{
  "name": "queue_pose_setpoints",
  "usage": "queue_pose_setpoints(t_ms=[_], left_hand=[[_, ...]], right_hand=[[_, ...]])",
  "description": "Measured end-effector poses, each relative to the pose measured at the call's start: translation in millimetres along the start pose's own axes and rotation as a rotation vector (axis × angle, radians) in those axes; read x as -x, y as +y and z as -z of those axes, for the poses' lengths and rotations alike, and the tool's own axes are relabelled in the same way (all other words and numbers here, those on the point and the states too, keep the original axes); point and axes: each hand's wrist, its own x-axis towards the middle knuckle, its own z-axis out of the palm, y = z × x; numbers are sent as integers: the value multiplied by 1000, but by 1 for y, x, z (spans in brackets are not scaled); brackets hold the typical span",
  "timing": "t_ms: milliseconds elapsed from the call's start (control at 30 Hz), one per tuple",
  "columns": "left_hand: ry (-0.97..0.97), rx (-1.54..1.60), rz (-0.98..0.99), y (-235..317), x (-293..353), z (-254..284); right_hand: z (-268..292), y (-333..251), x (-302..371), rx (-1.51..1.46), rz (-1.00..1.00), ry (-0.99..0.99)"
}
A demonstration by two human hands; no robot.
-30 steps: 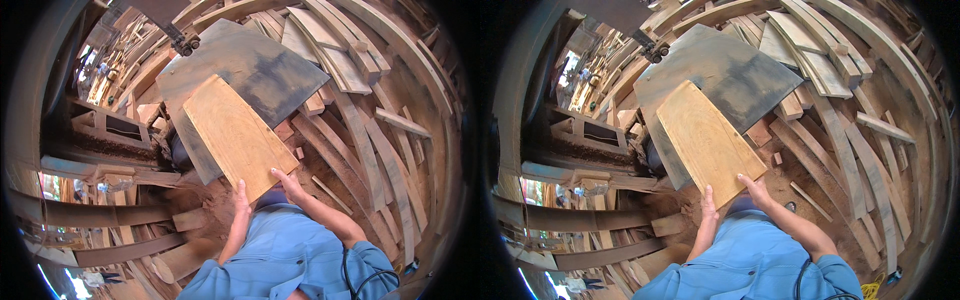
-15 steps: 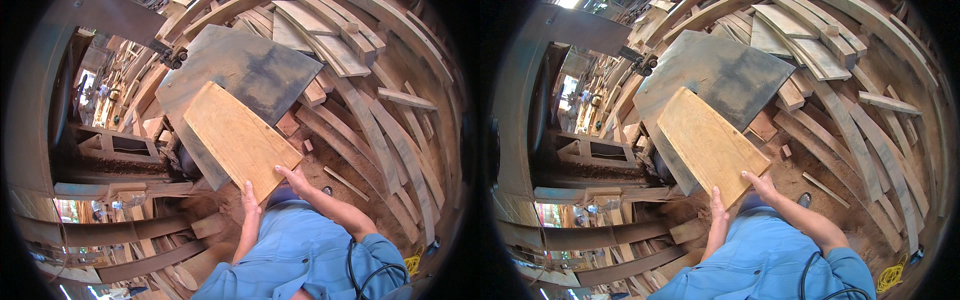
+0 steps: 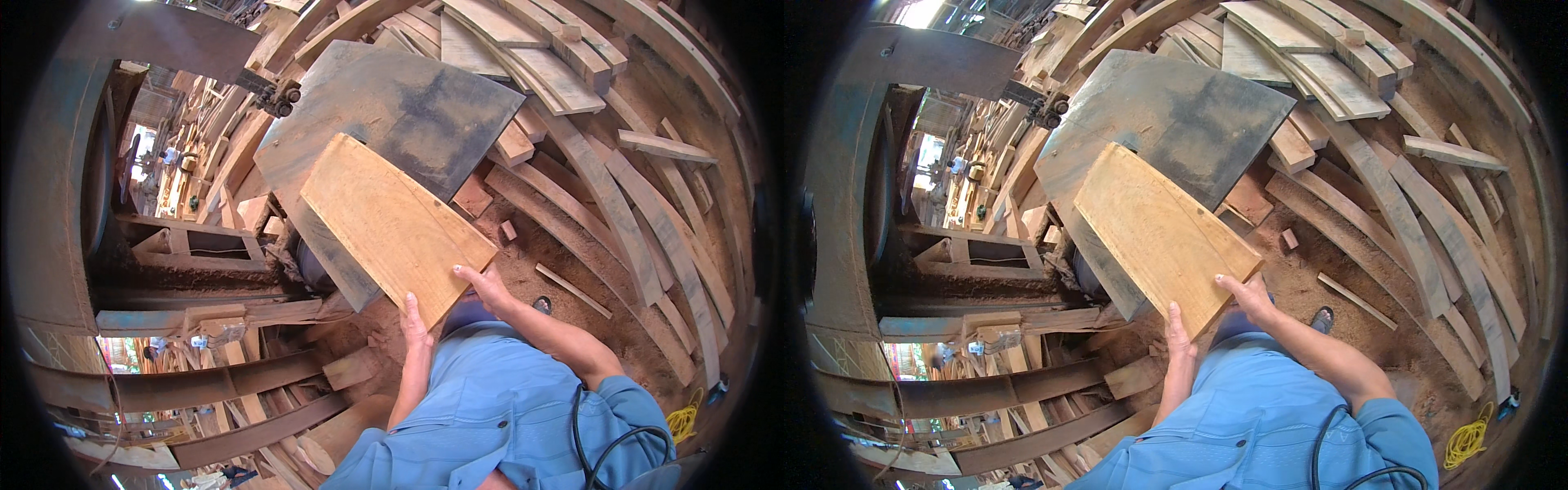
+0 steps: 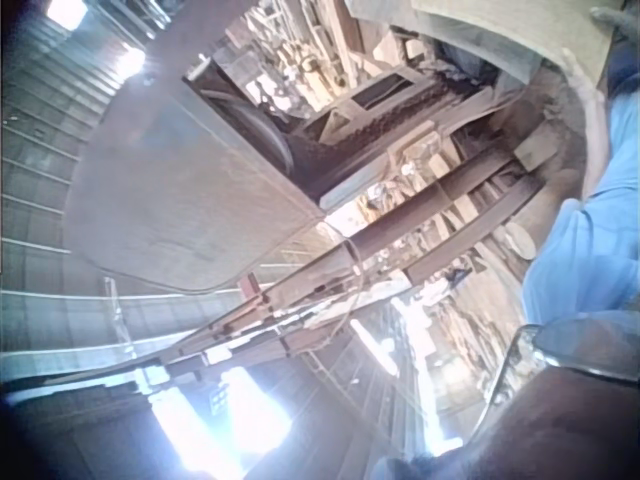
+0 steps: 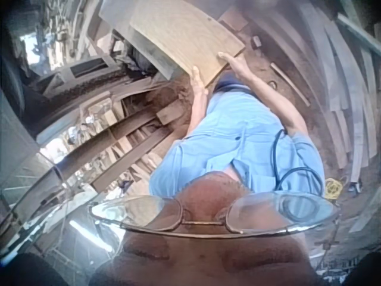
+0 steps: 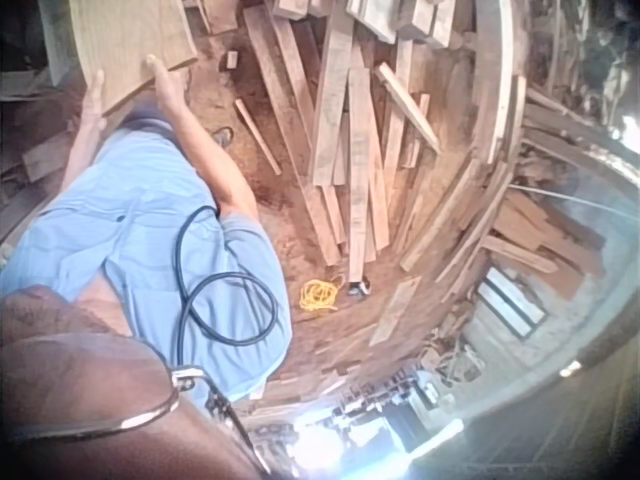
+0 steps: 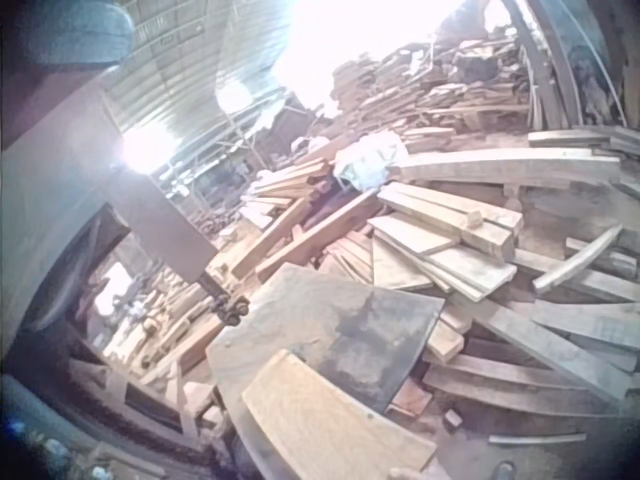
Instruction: The person positions a rectangular wooden plank on a bandsaw table and guides it through the blade to cut a straight line. The person uses both hands to control the wood's movement and maintains a steady pace during the cut.
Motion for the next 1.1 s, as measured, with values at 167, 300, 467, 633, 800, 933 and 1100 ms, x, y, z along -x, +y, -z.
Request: queue_pose_setpoints(t_ms=[167,300,467,633,800,933,1100], left_hand=[[11,-14,-13,-2,-3,2],[30,-20,-11,-1,-1,-3],[46,-16,-15,-2,-2,-3],[12,-13,-25,-7,-7,1],[2,-53,-20,-3,-6,-4],[14,-52,-25,-2,-4,-5],[1,-47,-36,-4,-8,-5]], right_hand=[[2,-5,0,16,-31,-26],[4,-4,-4,7,-27,-24],[2,-7,-3,18,-29,8],[6,-9,-2,9,-22,-56],[6,-10,-4,12,-25,-21],[4,-10,-4,10,-32,-18],[6,-11,-8,16,-24,-28]])
